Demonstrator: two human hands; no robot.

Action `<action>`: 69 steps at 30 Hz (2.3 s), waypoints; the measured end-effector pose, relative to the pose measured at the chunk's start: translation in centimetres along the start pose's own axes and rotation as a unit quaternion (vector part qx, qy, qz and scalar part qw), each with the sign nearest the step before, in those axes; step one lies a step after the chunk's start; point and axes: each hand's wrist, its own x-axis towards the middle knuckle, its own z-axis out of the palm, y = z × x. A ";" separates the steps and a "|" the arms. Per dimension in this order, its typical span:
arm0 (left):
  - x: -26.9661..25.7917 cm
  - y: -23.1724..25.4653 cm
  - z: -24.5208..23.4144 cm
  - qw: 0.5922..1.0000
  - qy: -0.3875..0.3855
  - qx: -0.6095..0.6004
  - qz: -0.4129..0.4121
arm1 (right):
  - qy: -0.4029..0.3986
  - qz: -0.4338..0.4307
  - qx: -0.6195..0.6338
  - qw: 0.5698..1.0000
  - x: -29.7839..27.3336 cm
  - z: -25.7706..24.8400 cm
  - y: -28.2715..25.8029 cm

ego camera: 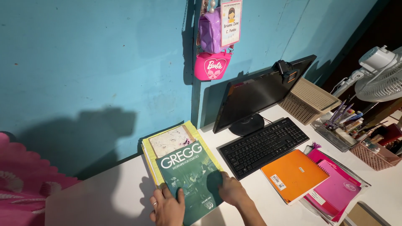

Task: The person sorts and stacks yellow and white papers, places them into a yellow folder, and arranges notebooks and a book on the desk. They then wipe the desk surface with a cloth.

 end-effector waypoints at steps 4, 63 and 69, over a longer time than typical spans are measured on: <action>0.3 0.1 -0.2 0.998 0.037 -0.026 0.037 | -0.011 0.036 0.001 0.999 -0.8 -0.5 -1.2; -18.6 37.6 20.9 0.853 -0.020 0.161 0.496 | 0.184 0.202 0.514 0.813 -6.1 -9.2 45.9; -17.8 41.2 9.6 0.894 -0.123 0.040 0.428 | 0.173 0.197 0.539 0.801 -5.4 -10.1 45.6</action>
